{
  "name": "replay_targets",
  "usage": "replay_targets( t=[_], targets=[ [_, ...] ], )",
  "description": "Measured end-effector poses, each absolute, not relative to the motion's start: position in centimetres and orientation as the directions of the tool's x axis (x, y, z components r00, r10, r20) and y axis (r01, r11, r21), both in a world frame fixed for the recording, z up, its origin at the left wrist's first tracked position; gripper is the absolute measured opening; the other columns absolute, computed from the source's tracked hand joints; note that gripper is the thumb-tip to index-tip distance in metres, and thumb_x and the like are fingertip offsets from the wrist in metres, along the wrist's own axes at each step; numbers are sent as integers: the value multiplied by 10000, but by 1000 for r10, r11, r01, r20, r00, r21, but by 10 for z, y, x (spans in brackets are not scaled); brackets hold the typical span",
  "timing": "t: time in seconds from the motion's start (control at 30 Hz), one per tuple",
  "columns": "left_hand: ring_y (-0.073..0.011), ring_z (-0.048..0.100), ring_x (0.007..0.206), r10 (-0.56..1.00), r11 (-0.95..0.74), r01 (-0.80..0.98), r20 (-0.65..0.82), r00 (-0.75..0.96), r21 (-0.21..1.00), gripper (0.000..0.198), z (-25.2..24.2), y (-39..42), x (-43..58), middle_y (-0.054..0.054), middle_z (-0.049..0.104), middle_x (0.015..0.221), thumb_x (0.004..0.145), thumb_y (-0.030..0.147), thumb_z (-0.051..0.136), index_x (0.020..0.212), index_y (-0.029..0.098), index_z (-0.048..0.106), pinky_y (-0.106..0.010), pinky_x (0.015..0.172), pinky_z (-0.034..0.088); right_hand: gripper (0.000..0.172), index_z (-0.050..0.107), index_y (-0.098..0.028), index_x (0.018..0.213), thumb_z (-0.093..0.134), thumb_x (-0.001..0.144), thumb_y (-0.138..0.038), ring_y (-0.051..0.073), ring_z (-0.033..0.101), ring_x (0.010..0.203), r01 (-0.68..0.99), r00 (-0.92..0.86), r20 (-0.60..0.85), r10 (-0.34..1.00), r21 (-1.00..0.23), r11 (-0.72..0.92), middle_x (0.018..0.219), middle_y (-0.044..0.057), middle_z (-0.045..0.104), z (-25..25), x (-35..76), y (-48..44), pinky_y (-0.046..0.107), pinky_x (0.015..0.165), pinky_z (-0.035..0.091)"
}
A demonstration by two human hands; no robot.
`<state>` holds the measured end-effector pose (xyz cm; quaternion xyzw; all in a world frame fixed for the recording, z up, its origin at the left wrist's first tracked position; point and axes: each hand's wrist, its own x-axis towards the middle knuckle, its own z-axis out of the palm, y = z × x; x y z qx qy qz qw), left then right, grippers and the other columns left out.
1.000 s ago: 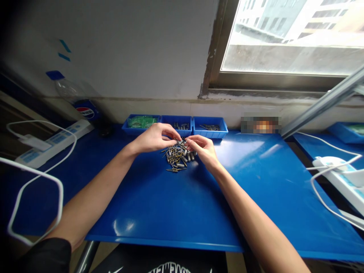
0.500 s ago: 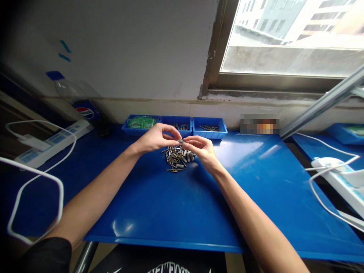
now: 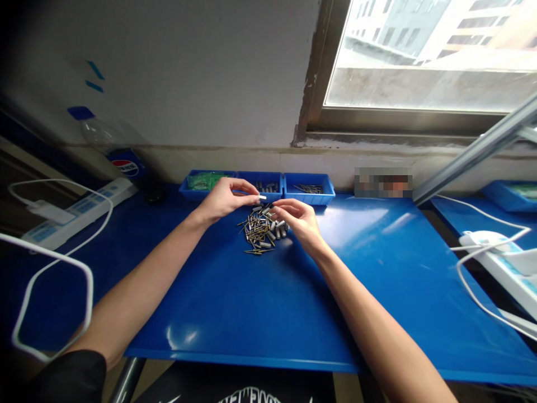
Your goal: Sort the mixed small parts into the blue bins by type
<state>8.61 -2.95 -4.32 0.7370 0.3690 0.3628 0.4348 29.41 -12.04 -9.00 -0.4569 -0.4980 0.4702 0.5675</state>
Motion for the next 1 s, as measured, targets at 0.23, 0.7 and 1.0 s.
replay_targets(
  t=[0.23, 0.7, 1.0],
  targets=[
    [-228, 766, 896, 890, -439, 297, 364, 276, 848, 132, -59, -13, 79, -107, 805, 952, 798, 231, 783, 880, 128, 798, -358, 888, 626, 296, 770, -212, 969, 820, 804, -454, 227, 745, 834, 88, 223, 200, 954, -979, 185, 899, 63, 795, -98, 304, -113, 368, 802, 576],
    [-256, 769, 909, 814, -574, 728, 163, 558, 376, 180, -71, -33, 90, -67, 817, 973, 873, 213, 690, 1000, 228, 817, -328, 798, 582, 254, 765, -210, 986, 780, 839, -417, 214, 744, 818, 107, 184, 189, 965, -979, 172, 904, 58, 792, -99, 304, -113, 327, 749, 566],
    [-216, 763, 847, 784, -594, 507, 309, 538, 625, 137, -64, -32, 93, -80, 805, 940, 836, 125, 676, 901, 167, 788, -314, 821, 603, 290, 755, -216, 993, 772, 841, -463, 219, 738, 819, 105, 172, 171, 970, -982, 154, 907, 59, 790, -99, 303, -113, 343, 758, 569]
  ],
)
